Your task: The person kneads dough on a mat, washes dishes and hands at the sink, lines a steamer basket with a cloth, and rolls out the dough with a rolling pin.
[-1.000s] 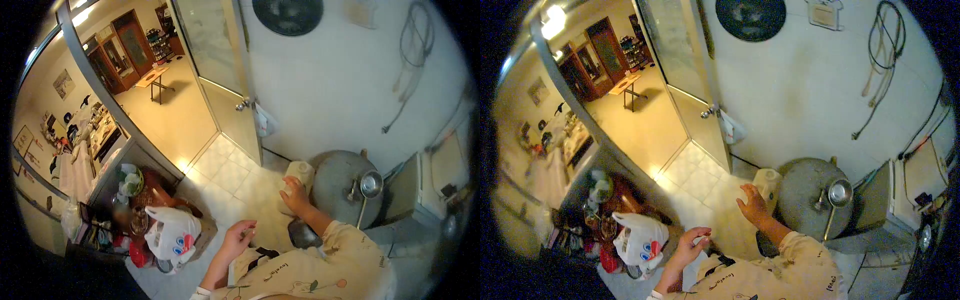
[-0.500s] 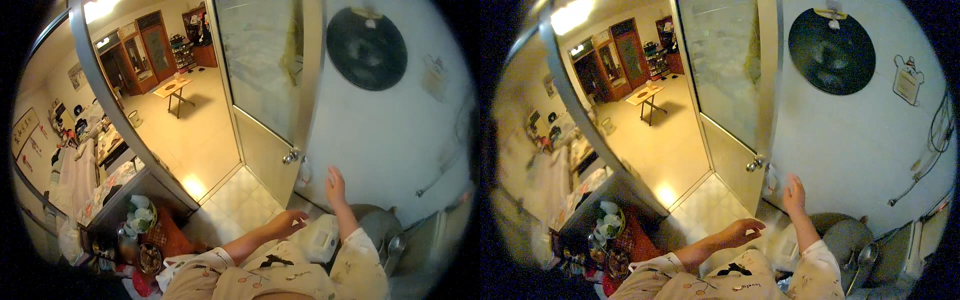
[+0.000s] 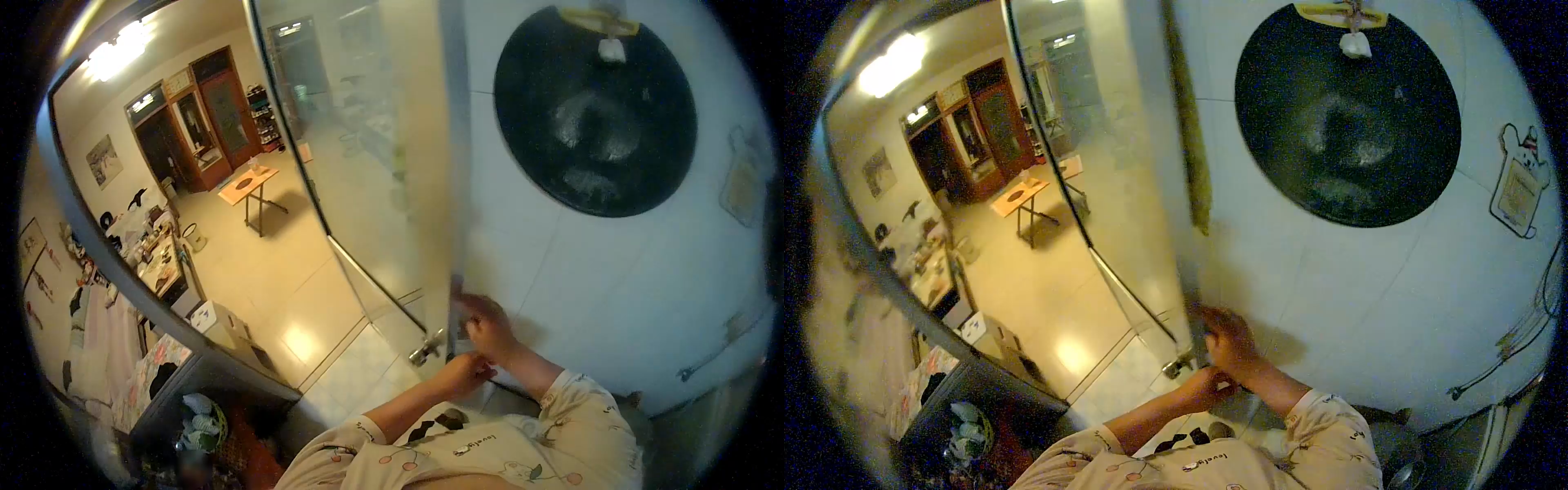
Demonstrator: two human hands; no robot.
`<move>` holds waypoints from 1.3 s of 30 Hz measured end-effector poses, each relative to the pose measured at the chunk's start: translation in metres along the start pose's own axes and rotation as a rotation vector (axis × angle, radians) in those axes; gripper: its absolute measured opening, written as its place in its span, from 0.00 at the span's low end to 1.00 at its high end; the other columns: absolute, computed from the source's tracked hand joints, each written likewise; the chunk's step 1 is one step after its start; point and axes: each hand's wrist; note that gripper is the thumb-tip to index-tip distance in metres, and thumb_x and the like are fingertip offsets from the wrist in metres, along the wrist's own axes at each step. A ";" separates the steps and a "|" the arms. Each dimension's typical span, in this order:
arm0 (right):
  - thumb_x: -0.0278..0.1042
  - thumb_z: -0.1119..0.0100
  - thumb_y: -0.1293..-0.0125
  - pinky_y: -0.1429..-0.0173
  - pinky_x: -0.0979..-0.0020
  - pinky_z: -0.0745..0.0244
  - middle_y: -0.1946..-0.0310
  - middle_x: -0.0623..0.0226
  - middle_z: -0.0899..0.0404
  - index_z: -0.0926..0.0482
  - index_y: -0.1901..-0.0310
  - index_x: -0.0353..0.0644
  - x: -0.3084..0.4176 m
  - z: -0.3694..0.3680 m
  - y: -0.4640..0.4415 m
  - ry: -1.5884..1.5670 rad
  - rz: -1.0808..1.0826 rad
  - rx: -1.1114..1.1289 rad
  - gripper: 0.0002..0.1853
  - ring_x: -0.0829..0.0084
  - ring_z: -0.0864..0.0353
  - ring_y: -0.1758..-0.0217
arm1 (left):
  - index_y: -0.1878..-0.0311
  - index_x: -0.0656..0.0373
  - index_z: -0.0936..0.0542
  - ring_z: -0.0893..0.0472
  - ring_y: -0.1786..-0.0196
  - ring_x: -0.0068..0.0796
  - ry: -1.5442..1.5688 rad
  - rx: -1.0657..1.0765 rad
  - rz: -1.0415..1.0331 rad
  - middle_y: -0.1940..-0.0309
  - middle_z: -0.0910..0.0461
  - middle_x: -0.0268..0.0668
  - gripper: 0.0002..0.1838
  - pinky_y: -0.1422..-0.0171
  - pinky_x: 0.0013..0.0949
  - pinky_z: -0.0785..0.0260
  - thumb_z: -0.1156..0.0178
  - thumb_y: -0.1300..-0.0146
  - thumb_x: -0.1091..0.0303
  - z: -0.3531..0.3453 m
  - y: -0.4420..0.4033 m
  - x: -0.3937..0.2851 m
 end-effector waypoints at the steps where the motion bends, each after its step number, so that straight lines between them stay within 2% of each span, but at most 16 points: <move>1: 0.19 0.52 0.51 0.49 0.63 0.32 0.57 0.56 0.27 0.27 0.54 0.44 -0.005 0.004 -0.005 0.034 0.108 0.017 0.20 0.55 0.27 0.55 | 0.57 0.63 0.26 0.22 0.63 0.41 -0.052 -0.037 0.054 0.63 0.23 0.46 0.12 0.58 0.38 0.31 0.46 0.42 0.67 0.001 -0.014 -0.004; 3: 0.22 0.47 0.51 0.52 0.60 0.32 0.59 0.59 0.27 0.28 0.57 0.42 -0.016 0.010 -0.034 0.025 0.167 -0.088 0.16 0.57 0.26 0.58 | 0.58 0.63 0.27 0.22 0.64 0.42 -0.154 -0.113 0.175 0.62 0.23 0.45 0.12 0.59 0.38 0.31 0.46 0.42 0.67 0.001 -0.034 -0.009; 4: 0.24 0.45 0.51 0.53 0.59 0.32 0.60 0.59 0.27 0.29 0.57 0.41 -0.024 0.010 -0.052 0.070 0.107 -0.135 0.16 0.57 0.27 0.58 | 0.56 0.63 0.27 0.22 0.65 0.37 -0.178 -0.191 0.039 0.64 0.22 0.44 0.13 0.60 0.36 0.31 0.45 0.43 0.69 -0.009 -0.049 0.024; 7: 0.27 0.39 0.53 0.51 0.57 0.34 0.60 0.59 0.28 0.31 0.55 0.40 -0.040 -0.001 -0.108 0.160 0.110 -0.390 0.21 0.58 0.28 0.56 | 0.54 0.63 0.28 0.22 0.66 0.29 0.328 -0.345 0.238 0.65 0.22 0.42 0.13 0.60 0.31 0.31 0.46 0.42 0.70 -0.010 -0.070 0.054; 8: 0.29 0.39 0.53 0.51 0.56 0.35 0.58 0.58 0.29 0.31 0.54 0.41 -0.042 -0.006 -0.125 0.201 0.146 -0.393 0.21 0.56 0.29 0.55 | 0.52 0.63 0.28 0.22 0.67 0.24 0.160 -0.508 0.125 0.66 0.23 0.40 0.13 0.60 0.27 0.31 0.47 0.41 0.73 -0.006 -0.075 0.054; 12: 0.31 0.37 0.54 0.49 0.58 0.38 0.60 0.61 0.29 0.29 0.57 0.43 -0.059 -0.038 -0.177 0.414 0.254 -0.363 0.20 0.61 0.29 0.55 | 0.54 0.65 0.28 0.23 0.66 0.26 0.637 -0.890 0.242 0.63 0.24 0.38 0.11 0.60 0.26 0.32 0.48 0.41 0.76 0.017 -0.106 0.054; 15: 0.32 0.40 0.54 0.50 0.58 0.38 0.62 0.63 0.27 0.26 0.59 0.44 -0.091 -0.041 -0.210 0.524 0.182 -0.332 0.17 0.62 0.29 0.56 | 0.56 0.63 0.27 0.24 0.65 0.25 0.770 -1.083 0.190 0.63 0.25 0.36 0.10 0.62 0.25 0.33 0.47 0.41 0.75 0.039 -0.126 0.051; 16: 0.30 0.44 0.52 0.52 0.59 0.38 0.64 0.63 0.26 0.24 0.63 0.44 -0.101 -0.033 -0.213 0.431 0.148 -0.288 0.11 0.62 0.28 0.58 | 0.58 0.61 0.26 0.24 0.66 0.25 0.873 -1.190 0.016 0.65 0.23 0.36 0.11 0.63 0.26 0.30 0.42 0.42 0.69 0.042 -0.138 0.062; 21: 0.29 0.45 0.52 0.55 0.63 0.33 0.68 0.59 0.26 0.23 0.67 0.42 -0.045 0.054 -0.191 0.074 0.449 -0.491 0.09 0.60 0.27 0.61 | 0.57 0.59 0.26 0.23 0.64 0.26 0.833 -1.277 -0.120 0.63 0.23 0.35 0.12 0.61 0.27 0.30 0.43 0.41 0.64 0.120 -0.163 0.020; 26: 0.25 0.48 0.52 0.60 0.69 0.30 0.72 0.61 0.26 0.24 0.67 0.38 -0.030 0.124 -0.177 -0.075 0.524 -0.735 0.09 0.64 0.27 0.67 | 0.56 0.58 0.28 0.25 0.63 0.27 1.037 -0.867 -0.227 0.63 0.25 0.36 0.11 0.57 0.30 0.32 0.49 0.36 0.62 0.191 -0.192 -0.029; 29: 0.22 0.52 0.51 0.58 0.70 0.31 0.71 0.62 0.26 0.25 0.67 0.36 -0.033 0.144 -0.174 -0.170 0.398 -0.831 0.08 0.67 0.27 0.65 | 0.53 0.57 0.30 0.27 0.58 0.31 1.576 -0.600 -0.359 0.61 0.27 0.37 0.12 0.52 0.35 0.34 0.53 0.34 0.61 0.213 -0.194 -0.060; 30: 0.21 0.53 0.51 0.57 0.70 0.32 0.71 0.63 0.26 0.26 0.67 0.35 -0.035 0.148 -0.174 -0.210 0.360 -0.854 0.08 0.68 0.27 0.64 | 0.51 0.56 0.31 0.29 0.55 0.36 1.516 -0.460 -0.554 0.59 0.28 0.40 0.15 0.48 0.39 0.37 0.45 0.41 0.66 0.219 -0.197 -0.045; 33: 0.20 0.53 0.51 0.53 0.72 0.33 0.68 0.63 0.26 0.26 0.67 0.36 -0.041 0.156 -0.172 -0.315 0.298 -0.800 0.08 0.70 0.28 0.61 | 0.52 0.56 0.32 0.30 0.54 0.40 -0.298 -1.093 -0.342 0.60 0.29 0.41 0.23 0.48 0.37 0.37 0.38 0.53 0.73 0.199 -0.198 -0.051; 34: 0.20 0.53 0.51 0.51 0.72 0.34 0.65 0.63 0.26 0.26 0.68 0.36 -0.042 0.158 -0.172 -0.333 0.277 -0.789 0.08 0.70 0.28 0.60 | 0.55 0.55 0.29 0.29 0.55 0.42 -0.605 -1.204 -0.259 0.62 0.29 0.41 0.27 0.49 0.38 0.36 0.35 0.64 0.78 0.189 -0.196 -0.060; 37: 0.20 0.52 0.51 0.52 0.73 0.34 0.65 0.64 0.26 0.26 0.68 0.36 -0.051 0.160 -0.170 -0.276 0.236 -0.792 0.07 0.71 0.28 0.60 | 0.59 0.55 0.28 0.29 0.55 0.44 -0.497 -1.150 -0.188 0.62 0.29 0.42 0.22 0.50 0.39 0.35 0.34 0.61 0.76 0.187 -0.209 -0.027; 39: 0.20 0.52 0.51 0.52 0.73 0.34 0.66 0.64 0.26 0.25 0.68 0.36 -0.051 0.162 -0.168 -0.346 0.159 -0.825 0.08 0.71 0.28 0.59 | 0.63 0.59 0.28 0.29 0.56 0.46 -0.514 -1.304 -0.107 0.62 0.29 0.44 0.19 0.52 0.40 0.34 0.33 0.60 0.71 0.188 -0.216 -0.022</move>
Point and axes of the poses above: each hand's wrist, its own y-axis away from the middle knuckle, its own z-axis out of the back of the hand, x = y × z
